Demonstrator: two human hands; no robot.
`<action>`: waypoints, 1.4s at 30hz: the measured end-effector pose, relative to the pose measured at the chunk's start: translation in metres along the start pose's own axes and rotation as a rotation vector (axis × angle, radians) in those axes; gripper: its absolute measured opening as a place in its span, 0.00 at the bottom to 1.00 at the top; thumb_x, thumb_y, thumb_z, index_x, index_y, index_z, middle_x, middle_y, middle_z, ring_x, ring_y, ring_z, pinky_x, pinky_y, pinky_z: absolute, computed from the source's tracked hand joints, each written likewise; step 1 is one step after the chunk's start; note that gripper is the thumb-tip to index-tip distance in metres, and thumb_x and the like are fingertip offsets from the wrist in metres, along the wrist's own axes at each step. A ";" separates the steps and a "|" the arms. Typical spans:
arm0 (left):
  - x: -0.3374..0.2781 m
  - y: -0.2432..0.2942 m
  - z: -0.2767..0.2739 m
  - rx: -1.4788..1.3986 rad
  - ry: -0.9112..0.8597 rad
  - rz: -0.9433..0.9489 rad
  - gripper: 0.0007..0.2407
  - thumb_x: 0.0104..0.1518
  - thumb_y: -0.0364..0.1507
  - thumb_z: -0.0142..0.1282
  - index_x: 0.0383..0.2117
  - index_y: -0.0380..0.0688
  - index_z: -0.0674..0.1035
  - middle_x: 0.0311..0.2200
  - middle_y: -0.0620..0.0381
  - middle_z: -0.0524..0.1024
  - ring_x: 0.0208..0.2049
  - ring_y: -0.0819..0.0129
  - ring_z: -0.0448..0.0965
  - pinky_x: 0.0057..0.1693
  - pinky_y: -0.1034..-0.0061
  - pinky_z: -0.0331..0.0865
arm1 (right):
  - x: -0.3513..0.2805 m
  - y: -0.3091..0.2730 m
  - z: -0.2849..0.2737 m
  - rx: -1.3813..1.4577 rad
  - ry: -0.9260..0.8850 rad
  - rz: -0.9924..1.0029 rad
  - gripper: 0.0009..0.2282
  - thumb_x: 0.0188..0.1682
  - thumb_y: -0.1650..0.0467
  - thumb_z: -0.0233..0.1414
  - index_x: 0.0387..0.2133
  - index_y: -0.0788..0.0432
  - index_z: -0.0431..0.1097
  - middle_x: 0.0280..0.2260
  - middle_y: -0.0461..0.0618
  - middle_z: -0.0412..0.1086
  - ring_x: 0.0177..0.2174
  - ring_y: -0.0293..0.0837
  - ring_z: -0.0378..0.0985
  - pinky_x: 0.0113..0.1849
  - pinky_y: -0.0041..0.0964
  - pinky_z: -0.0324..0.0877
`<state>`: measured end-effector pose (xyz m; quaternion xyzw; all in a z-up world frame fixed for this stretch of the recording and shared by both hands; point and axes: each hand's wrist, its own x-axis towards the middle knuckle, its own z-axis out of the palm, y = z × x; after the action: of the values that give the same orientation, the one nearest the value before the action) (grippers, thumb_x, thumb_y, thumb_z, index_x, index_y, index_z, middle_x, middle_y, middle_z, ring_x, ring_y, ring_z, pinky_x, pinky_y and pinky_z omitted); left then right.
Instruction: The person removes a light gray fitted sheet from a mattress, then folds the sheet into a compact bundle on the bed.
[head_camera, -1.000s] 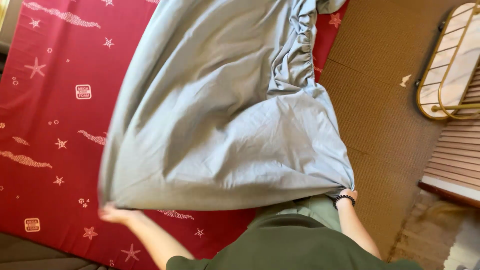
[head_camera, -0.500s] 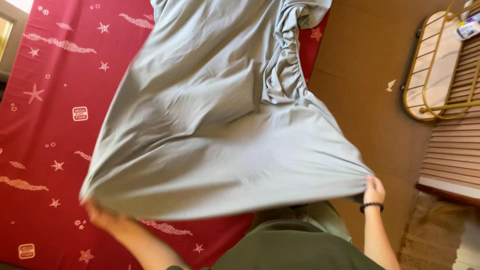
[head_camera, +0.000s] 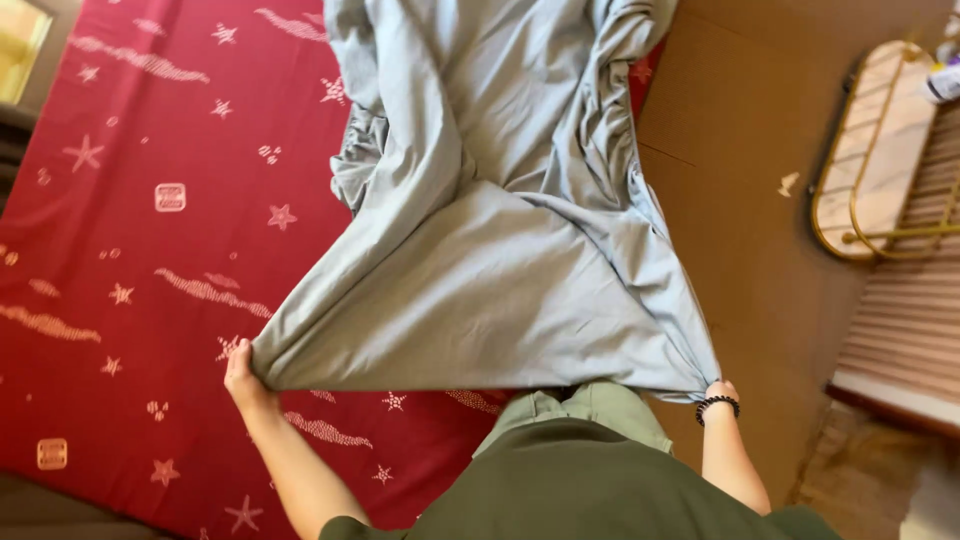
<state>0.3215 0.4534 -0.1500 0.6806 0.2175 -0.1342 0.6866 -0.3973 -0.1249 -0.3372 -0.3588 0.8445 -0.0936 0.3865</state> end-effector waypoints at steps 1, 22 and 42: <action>0.003 -0.012 -0.011 -0.010 0.024 0.004 0.12 0.62 0.32 0.57 0.48 0.39 0.78 0.42 0.55 0.78 0.43 0.66 0.77 0.49 0.70 0.75 | 0.001 -0.016 0.009 -0.014 -0.016 -0.015 0.13 0.56 0.72 0.42 0.49 0.65 0.70 0.46 0.58 0.71 0.40 0.50 0.73 0.40 0.47 0.69; 0.350 -0.045 0.485 1.481 -0.064 0.197 0.20 0.73 0.41 0.42 0.45 0.38 0.83 0.55 0.38 0.79 0.58 0.44 0.77 0.64 0.51 0.71 | 0.080 -0.542 0.444 -0.360 -0.323 -1.047 0.31 0.53 0.57 0.57 0.63 0.65 0.58 0.65 0.64 0.54 0.63 0.63 0.59 0.62 0.49 0.56; 0.260 0.128 0.468 0.494 -0.450 -0.090 0.27 0.60 0.48 0.56 0.49 0.31 0.79 0.45 0.41 0.80 0.44 0.53 0.80 0.48 0.61 0.75 | 0.015 -0.628 0.276 0.183 -1.098 -0.247 0.31 0.47 0.51 0.53 0.59 0.58 0.65 0.58 0.48 0.70 0.56 0.44 0.71 0.59 0.48 0.61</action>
<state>0.6633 0.0228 -0.1730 0.7694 0.0512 -0.3602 0.5250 0.1298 -0.5573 -0.2607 -0.4157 0.4598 -0.0107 0.7846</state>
